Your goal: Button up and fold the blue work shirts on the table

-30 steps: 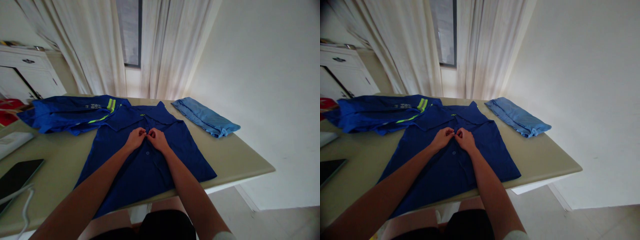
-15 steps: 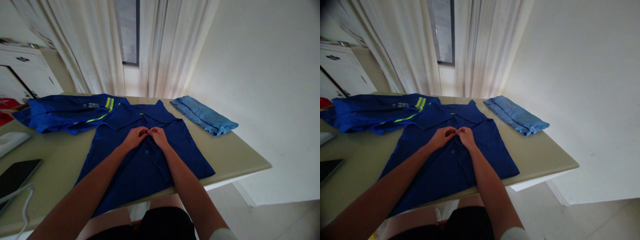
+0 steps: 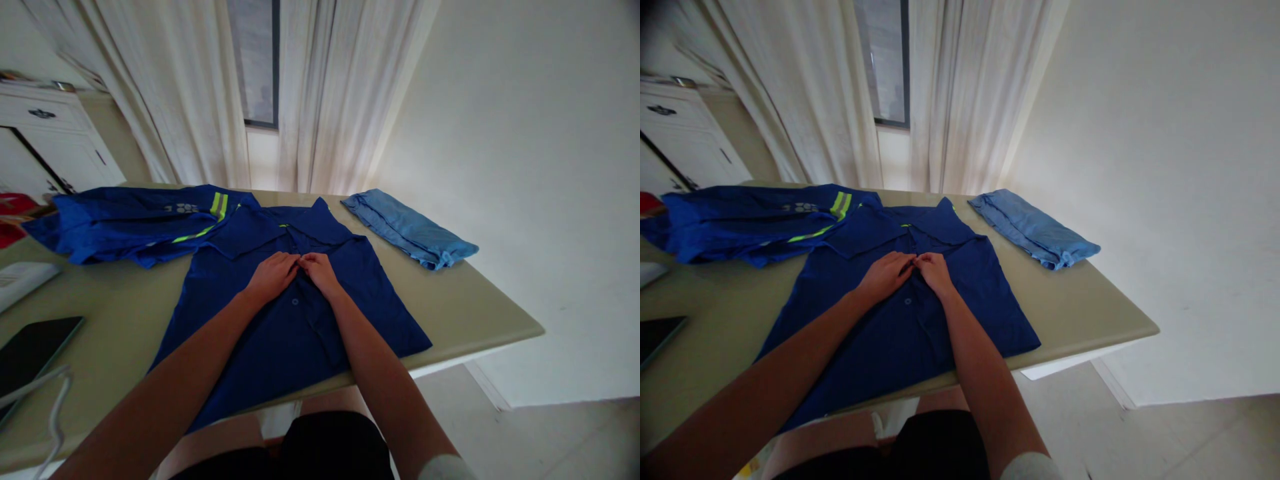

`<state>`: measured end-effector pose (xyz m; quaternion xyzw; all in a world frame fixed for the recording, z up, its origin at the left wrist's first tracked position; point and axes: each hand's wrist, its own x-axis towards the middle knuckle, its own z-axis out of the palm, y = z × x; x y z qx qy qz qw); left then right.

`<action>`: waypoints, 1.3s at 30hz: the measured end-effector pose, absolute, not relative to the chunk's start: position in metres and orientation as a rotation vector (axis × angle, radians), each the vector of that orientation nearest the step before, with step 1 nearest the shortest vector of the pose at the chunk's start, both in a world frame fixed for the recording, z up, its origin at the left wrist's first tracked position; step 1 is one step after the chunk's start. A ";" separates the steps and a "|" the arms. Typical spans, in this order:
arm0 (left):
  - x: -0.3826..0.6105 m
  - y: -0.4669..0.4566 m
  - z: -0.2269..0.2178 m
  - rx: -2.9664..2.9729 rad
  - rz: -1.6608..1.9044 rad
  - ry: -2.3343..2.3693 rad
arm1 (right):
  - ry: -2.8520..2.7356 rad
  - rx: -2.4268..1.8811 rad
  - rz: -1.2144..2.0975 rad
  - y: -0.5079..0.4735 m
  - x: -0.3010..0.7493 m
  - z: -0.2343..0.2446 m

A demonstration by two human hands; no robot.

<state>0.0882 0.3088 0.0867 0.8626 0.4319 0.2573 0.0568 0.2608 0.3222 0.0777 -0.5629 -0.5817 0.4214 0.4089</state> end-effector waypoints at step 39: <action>0.085 0.282 0.114 2.310 0.408 0.717 | -1.849 -1.852 0.054 0.175 0.271 0.078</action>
